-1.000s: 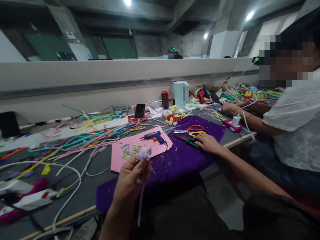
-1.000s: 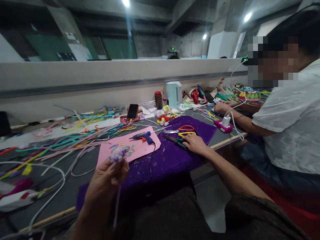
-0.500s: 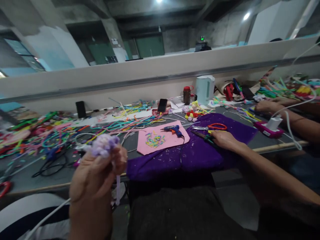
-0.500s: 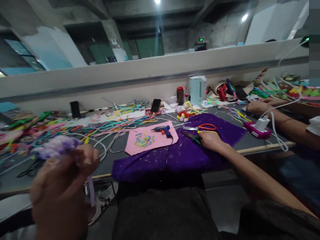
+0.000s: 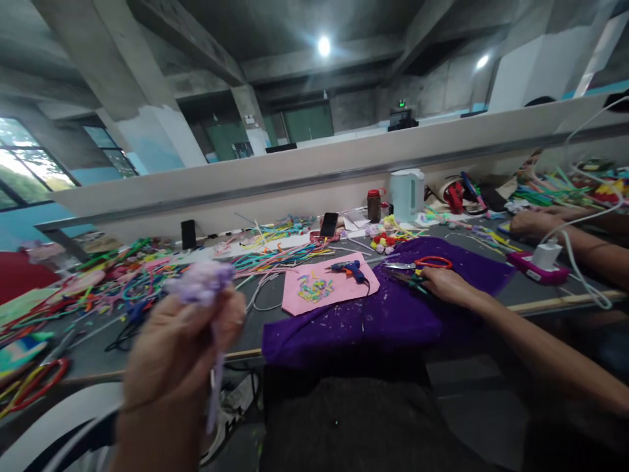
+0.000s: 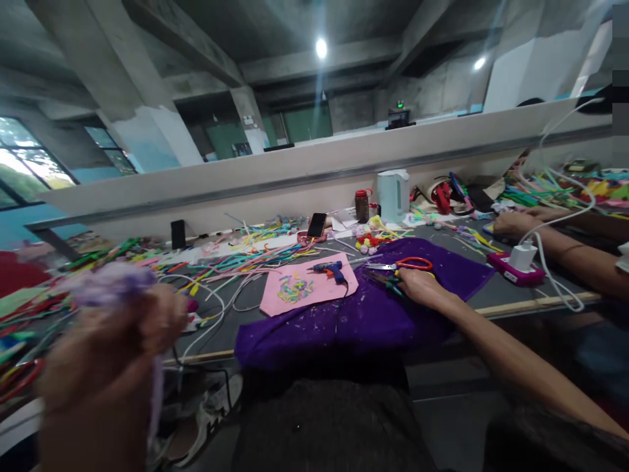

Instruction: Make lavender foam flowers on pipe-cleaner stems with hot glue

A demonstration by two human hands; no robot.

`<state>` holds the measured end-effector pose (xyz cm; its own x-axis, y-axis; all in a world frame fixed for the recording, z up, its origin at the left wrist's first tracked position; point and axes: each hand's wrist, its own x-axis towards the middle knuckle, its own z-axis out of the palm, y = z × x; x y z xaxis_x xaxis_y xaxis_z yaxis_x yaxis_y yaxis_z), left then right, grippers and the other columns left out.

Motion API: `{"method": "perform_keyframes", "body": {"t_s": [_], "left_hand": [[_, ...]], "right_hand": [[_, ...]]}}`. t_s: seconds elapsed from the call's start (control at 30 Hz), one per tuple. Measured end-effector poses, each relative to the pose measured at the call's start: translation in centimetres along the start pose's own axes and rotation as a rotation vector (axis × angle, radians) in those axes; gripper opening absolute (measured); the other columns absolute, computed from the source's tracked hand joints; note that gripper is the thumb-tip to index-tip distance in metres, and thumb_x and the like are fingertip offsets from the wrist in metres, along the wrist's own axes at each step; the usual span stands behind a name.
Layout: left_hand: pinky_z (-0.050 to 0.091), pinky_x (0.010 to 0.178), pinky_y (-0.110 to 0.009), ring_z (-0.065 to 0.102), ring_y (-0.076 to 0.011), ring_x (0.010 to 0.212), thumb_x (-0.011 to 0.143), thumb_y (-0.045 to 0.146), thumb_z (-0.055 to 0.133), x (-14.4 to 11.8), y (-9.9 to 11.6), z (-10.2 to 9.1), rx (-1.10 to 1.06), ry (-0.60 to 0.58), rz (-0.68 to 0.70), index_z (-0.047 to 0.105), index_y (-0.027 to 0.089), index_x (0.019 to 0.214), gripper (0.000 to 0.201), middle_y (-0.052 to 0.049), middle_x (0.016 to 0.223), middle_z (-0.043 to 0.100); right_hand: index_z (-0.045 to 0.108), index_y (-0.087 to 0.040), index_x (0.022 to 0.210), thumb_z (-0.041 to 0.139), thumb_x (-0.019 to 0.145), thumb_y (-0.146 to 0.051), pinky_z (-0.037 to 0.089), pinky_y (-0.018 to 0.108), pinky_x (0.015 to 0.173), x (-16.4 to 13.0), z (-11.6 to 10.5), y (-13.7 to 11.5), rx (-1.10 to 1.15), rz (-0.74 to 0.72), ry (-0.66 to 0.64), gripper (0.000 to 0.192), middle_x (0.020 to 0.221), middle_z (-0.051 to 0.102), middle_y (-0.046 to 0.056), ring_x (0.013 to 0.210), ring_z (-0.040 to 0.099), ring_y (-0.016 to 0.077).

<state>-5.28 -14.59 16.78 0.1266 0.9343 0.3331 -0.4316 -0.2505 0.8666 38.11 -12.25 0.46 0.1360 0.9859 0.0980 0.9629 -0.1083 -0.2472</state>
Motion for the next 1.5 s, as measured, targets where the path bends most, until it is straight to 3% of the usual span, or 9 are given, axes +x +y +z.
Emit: {"method": "perform_keyframes", "body": {"t_s": [0.13,0.2,0.3,0.47,0.7,0.97,1.23,1.37,1.5], "left_hand": [[0.03,0.035,-0.016,0.044,-0.0063,0.04,0.058,0.028,0.074,0.1,-6.2,1.7,0.05,-0.08,-0.253,0.061,0.013,0.065,0.021,-0.001,0.05,0.055],[0.027,0.034,-0.015,0.042,-0.0048,0.038,0.059,0.029,0.073,-0.3,-8.9,2.2,-0.02,-0.129,-0.33,0.06,0.013,0.067,0.022,0.001,0.049,0.053],[0.028,0.035,-0.016,0.041,-0.0041,0.037,0.065,0.032,0.07,-1.3,-12.1,2.9,-0.081,-0.191,-0.398,0.059,0.013,0.066,0.022,0.001,0.051,0.055],[0.03,0.036,-0.017,0.043,-0.0049,0.039,0.068,0.035,0.067,-3.1,-15.5,3.1,-0.036,-0.286,-0.398,0.06,0.013,0.065,0.024,-0.001,0.058,0.058],[0.035,0.036,-0.017,0.052,-0.0053,0.05,0.069,0.035,0.066,-4.0,-16.3,0.8,-0.026,-0.282,-0.356,0.066,0.011,0.061,0.025,-0.012,0.108,0.058],[0.039,0.036,-0.017,0.055,-0.0074,0.05,0.064,0.033,0.069,-4.9,-17.7,0.3,-0.047,-0.383,-0.494,0.07,0.012,0.068,0.021,-0.01,0.098,0.059],[0.035,0.035,-0.016,0.05,-0.005,0.045,0.067,0.035,0.068,-4.8,-17.3,0.1,-0.045,-0.183,-0.44,0.068,0.011,0.066,0.024,-0.007,0.08,0.058],[0.036,0.037,-0.017,0.049,-0.0036,0.045,0.067,0.033,0.068,-4.7,-17.3,-0.4,-0.024,-0.172,-0.385,0.067,0.01,0.064,0.023,-0.008,0.091,0.056],[0.037,0.04,-0.018,0.048,-0.0045,0.044,0.068,0.031,0.068,-4.5,-18.1,-0.9,-0.035,-0.16,-0.387,0.067,0.011,0.064,0.02,-0.005,0.075,0.058]], "right_hand": [[0.058,-0.015,0.093,0.042,0.083,-0.028,0.042,0.025,0.065,-1.5,-1.4,-0.2,0.184,-0.006,0.073,0.023,0.085,0.064,0.007,0.076,0.06,0.0181],[0.056,-0.016,0.092,0.041,0.083,-0.036,0.042,0.024,0.056,-2.8,-1.5,-1.2,0.487,0.007,0.074,0.026,0.077,0.062,0.004,0.064,0.057,0.0152],[0.053,-0.019,0.087,0.053,0.076,-0.049,0.031,0.02,0.041,-4.9,-0.8,-4.0,1.035,0.083,-0.041,0.031,0.06,0.052,-0.004,0.043,0.043,0.0086],[0.053,-0.019,0.077,0.065,0.07,-0.044,0.028,0.016,0.043,-7.2,2.1,-10.7,1.307,-0.006,-0.287,0.029,0.058,0.045,-0.007,0.046,0.036,0.0049],[0.055,-0.021,0.082,0.065,0.069,-0.046,0.02,0.017,0.034,-7.4,6.2,-16.3,1.499,0.038,-0.487,0.03,0.051,0.038,-0.008,0.036,0.026,0.004],[0.061,-0.019,0.065,0.062,0.072,-0.04,0.042,0.027,0.061,-7.9,7.2,-16.5,1.269,-0.143,-0.549,0.022,0.062,0.055,0.0,0.061,0.051,0.0154],[0.049,-0.027,0.11,0.052,0.079,-0.036,0.045,0.031,0.068,-8.9,7.0,-16.7,1.424,-0.074,-0.501,0.032,0.092,0.058,0.005,0.077,0.056,0.0204],[0.055,-0.024,0.099,0.064,0.07,-0.032,0.042,0.032,0.079,-9.3,7.3,-17.3,1.186,-0.28,-0.368,0.032,0.092,0.057,0.003,0.09,0.052,0.023],[0.059,-0.021,0.087,0.061,0.072,-0.035,0.039,0.032,0.083,-9.0,7.9,-18.5,1.14,-0.326,-0.313,0.02,0.091,0.057,0.003,0.091,0.05,0.0228]]}}
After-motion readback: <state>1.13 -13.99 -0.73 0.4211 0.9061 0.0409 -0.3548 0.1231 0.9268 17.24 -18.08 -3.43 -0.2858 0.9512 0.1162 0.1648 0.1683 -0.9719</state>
